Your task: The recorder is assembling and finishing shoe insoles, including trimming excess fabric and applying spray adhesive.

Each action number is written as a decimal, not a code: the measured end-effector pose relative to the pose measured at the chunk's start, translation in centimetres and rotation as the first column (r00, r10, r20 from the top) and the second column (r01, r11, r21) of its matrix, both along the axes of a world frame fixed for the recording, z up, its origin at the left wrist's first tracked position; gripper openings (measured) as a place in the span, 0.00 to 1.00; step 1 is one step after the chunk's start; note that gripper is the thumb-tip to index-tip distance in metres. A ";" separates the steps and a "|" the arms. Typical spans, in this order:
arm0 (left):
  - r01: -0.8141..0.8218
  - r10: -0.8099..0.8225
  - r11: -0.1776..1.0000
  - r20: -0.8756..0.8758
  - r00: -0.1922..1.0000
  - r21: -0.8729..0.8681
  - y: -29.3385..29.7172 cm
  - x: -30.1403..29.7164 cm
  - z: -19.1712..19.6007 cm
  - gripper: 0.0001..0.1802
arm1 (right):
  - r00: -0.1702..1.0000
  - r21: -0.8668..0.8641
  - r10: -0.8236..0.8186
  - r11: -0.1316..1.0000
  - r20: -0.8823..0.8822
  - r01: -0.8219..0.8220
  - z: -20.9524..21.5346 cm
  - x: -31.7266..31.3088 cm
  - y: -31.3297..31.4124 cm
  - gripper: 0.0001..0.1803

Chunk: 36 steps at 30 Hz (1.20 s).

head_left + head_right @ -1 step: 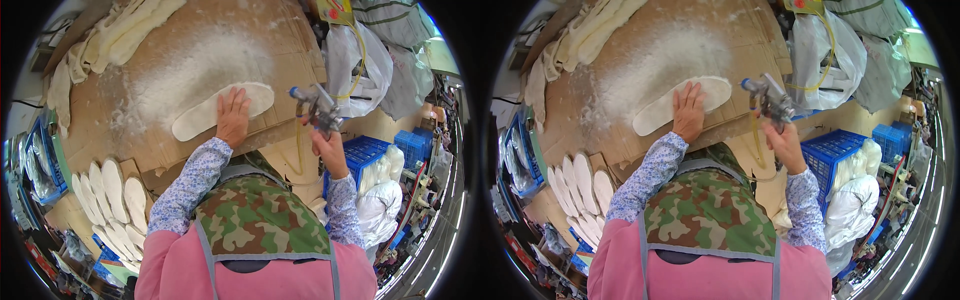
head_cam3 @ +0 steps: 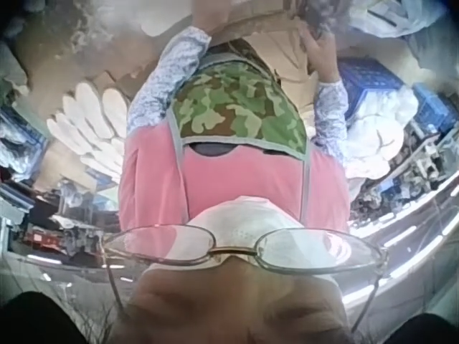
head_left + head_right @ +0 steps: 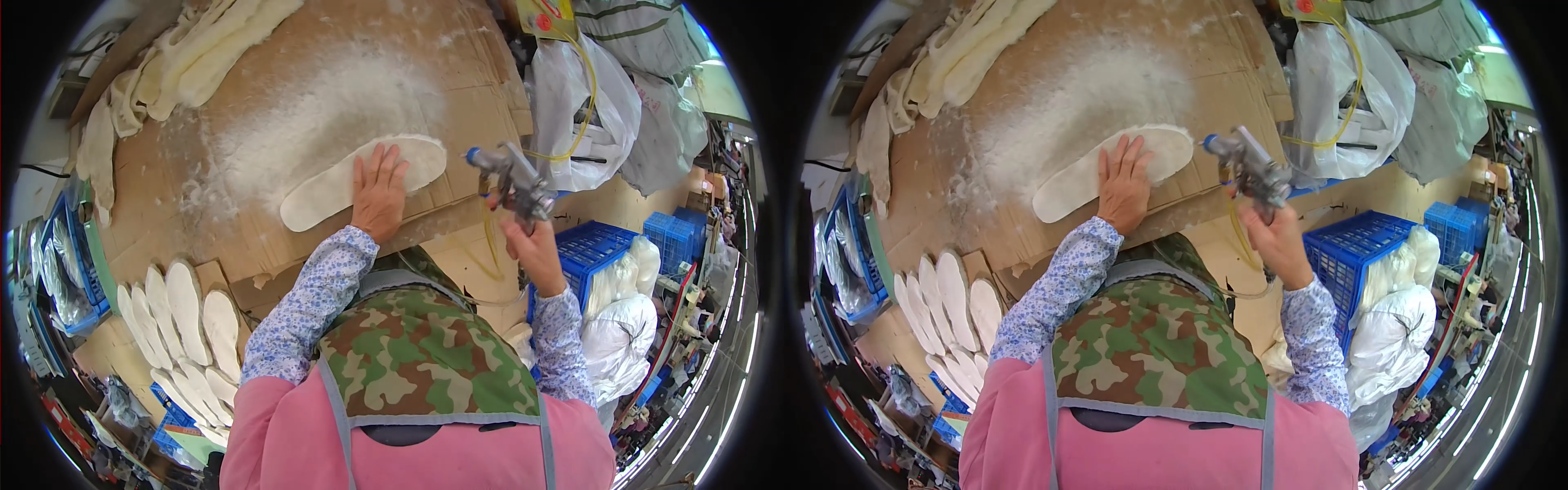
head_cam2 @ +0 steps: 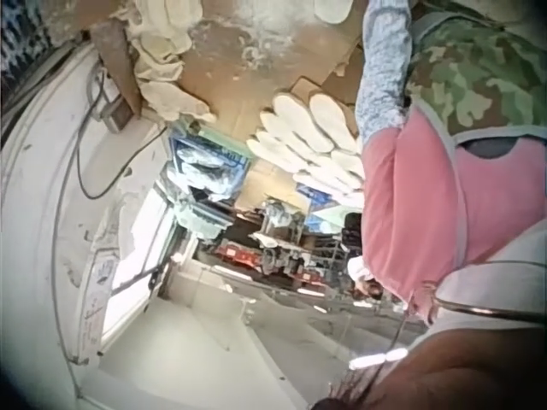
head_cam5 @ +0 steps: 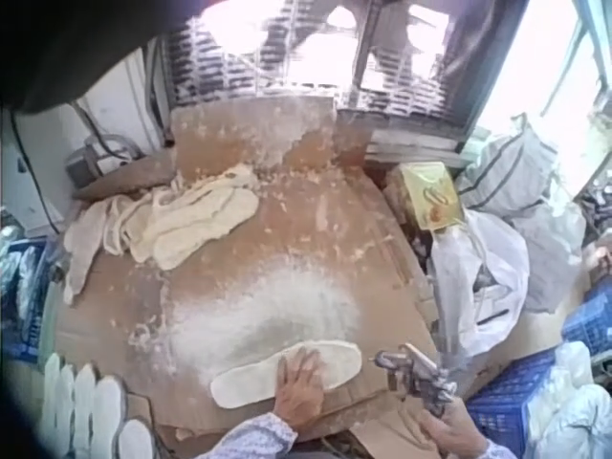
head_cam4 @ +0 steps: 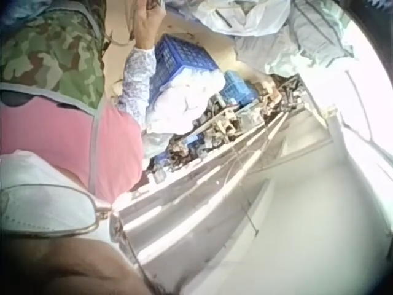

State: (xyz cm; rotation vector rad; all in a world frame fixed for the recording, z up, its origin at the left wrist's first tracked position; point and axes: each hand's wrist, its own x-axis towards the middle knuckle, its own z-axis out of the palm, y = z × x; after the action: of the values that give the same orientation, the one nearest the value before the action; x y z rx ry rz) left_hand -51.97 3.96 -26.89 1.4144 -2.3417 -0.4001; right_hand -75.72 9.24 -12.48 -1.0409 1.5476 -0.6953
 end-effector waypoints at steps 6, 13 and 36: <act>-0.058 0.064 0.997 -0.109 0.992 0.053 0.6 -0.3 -1.0 0.32 | 0.929 -0.240 0.178 0.934 -0.325 -0.263 -0.9 3.0 1.4 0.14; -0.092 0.100 0.993 -0.130 0.986 0.069 0.6 -0.3 -1.3 0.41 | 0.935 -0.183 0.189 0.951 -0.300 -0.251 -0.7 3.4 1.6 0.11; -0.191 0.201 0.979 -0.225 0.953 0.067 1.9 1.8 -1.0 0.14 | 0.889 -0.158 0.284 0.920 -0.360 -0.358 0.5 5.9 1.8 0.15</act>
State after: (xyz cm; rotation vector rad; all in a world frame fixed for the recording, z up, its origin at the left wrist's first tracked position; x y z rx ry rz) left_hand -50.21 5.88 -27.86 1.5157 -1.9987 -0.5319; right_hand -69.87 10.99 -12.00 -1.6095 1.5448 -0.4801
